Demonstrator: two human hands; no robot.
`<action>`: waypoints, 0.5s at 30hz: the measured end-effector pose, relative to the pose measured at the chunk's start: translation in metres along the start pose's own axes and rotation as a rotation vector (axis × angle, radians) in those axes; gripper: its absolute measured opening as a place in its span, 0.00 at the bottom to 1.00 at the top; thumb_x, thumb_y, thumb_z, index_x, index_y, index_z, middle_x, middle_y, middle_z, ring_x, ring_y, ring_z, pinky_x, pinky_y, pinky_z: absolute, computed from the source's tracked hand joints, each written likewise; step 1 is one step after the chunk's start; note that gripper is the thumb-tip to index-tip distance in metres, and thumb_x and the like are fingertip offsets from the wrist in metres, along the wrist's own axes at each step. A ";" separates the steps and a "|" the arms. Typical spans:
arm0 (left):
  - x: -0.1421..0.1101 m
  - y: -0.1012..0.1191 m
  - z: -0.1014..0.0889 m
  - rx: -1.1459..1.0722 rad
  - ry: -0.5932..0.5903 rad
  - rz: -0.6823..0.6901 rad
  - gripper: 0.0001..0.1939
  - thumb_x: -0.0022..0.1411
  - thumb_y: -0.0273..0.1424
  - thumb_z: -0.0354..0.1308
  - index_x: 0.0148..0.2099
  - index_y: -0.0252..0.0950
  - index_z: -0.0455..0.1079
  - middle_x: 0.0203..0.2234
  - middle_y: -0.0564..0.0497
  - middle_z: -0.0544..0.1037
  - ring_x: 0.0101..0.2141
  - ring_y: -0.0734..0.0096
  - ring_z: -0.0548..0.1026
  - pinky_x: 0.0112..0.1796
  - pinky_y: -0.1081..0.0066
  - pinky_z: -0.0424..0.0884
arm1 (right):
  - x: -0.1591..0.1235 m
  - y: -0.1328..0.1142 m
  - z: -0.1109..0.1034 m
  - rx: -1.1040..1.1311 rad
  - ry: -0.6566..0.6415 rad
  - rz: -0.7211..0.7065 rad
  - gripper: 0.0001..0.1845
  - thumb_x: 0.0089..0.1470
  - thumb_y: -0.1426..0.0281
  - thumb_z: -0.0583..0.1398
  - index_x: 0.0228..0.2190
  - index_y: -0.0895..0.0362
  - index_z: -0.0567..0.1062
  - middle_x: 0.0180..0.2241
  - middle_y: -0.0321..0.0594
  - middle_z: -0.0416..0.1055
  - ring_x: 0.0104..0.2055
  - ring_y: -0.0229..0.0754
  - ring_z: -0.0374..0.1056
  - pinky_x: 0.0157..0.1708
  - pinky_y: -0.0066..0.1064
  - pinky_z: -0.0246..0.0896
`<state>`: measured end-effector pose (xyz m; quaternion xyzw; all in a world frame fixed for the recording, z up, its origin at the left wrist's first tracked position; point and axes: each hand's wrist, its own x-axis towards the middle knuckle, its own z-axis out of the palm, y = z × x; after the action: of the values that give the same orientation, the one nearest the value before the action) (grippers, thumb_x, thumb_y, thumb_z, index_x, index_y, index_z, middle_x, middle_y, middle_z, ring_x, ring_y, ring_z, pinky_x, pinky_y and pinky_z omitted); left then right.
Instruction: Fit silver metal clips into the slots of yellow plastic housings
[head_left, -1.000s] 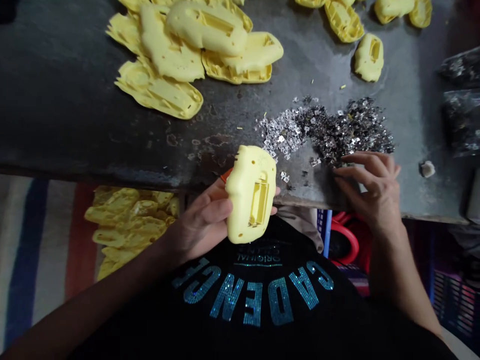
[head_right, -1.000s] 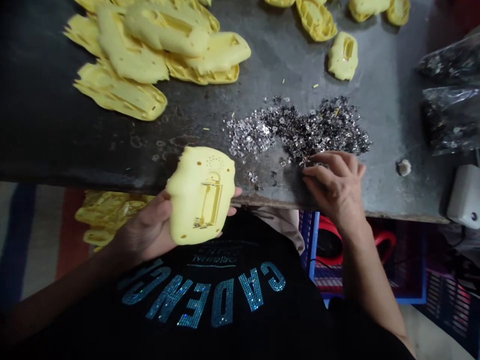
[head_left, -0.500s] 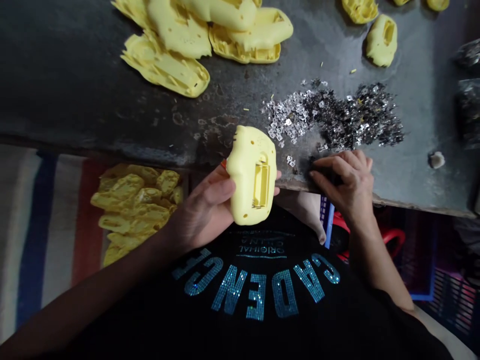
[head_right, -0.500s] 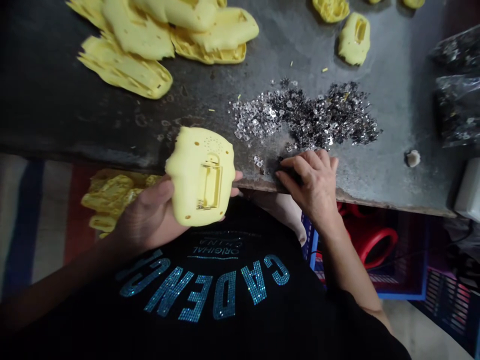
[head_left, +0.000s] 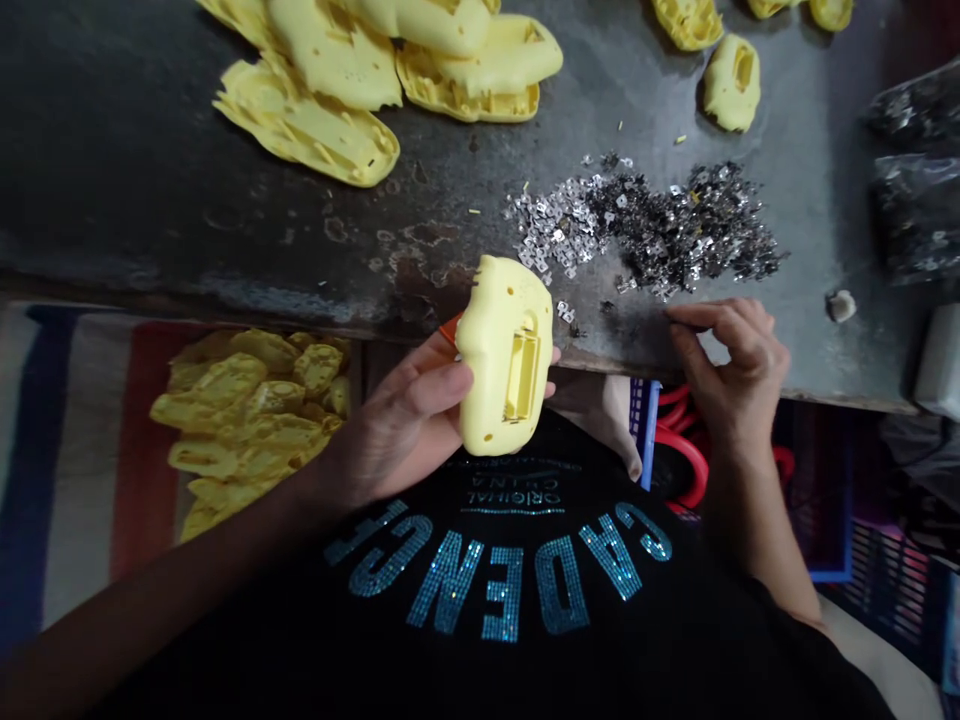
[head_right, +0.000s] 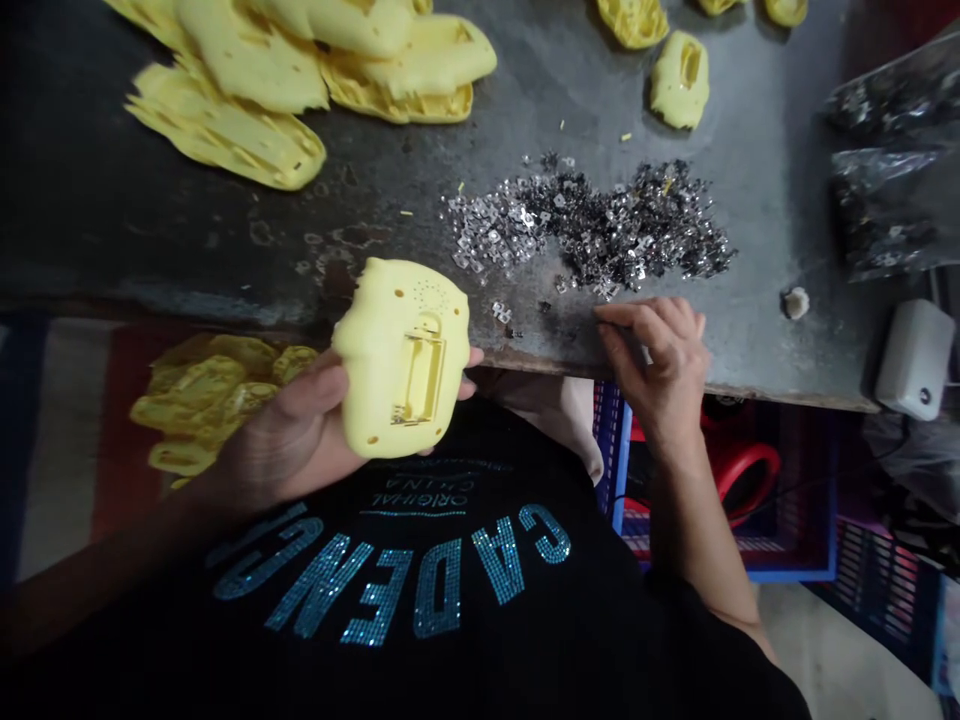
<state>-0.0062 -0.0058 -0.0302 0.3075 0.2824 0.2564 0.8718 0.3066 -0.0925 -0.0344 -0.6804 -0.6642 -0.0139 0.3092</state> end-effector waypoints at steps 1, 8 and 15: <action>0.000 0.000 0.001 0.007 -0.001 0.010 0.33 0.67 0.47 0.73 0.71 0.47 0.79 0.59 0.47 0.88 0.63 0.41 0.84 0.53 0.60 0.83 | -0.001 0.000 0.001 -0.033 -0.001 -0.004 0.04 0.73 0.65 0.67 0.45 0.46 0.85 0.42 0.38 0.86 0.47 0.52 0.77 0.49 0.48 0.62; -0.001 -0.003 -0.001 0.062 -0.025 -0.006 0.30 0.72 0.48 0.68 0.72 0.48 0.76 0.62 0.48 0.86 0.67 0.36 0.81 0.56 0.52 0.84 | 0.000 -0.013 0.025 -0.178 -0.084 -0.153 0.09 0.77 0.63 0.64 0.43 0.45 0.85 0.42 0.37 0.84 0.45 0.50 0.73 0.47 0.46 0.58; -0.001 -0.003 -0.001 0.038 -0.004 0.010 0.32 0.69 0.48 0.71 0.71 0.47 0.77 0.60 0.47 0.88 0.62 0.40 0.85 0.49 0.60 0.85 | 0.003 -0.004 0.002 0.163 -0.066 0.019 0.08 0.73 0.65 0.68 0.51 0.45 0.86 0.47 0.39 0.86 0.50 0.51 0.80 0.51 0.47 0.69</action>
<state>-0.0066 -0.0079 -0.0326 0.3260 0.2841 0.2545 0.8650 0.3021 -0.0894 -0.0331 -0.6593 -0.6665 0.0656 0.3417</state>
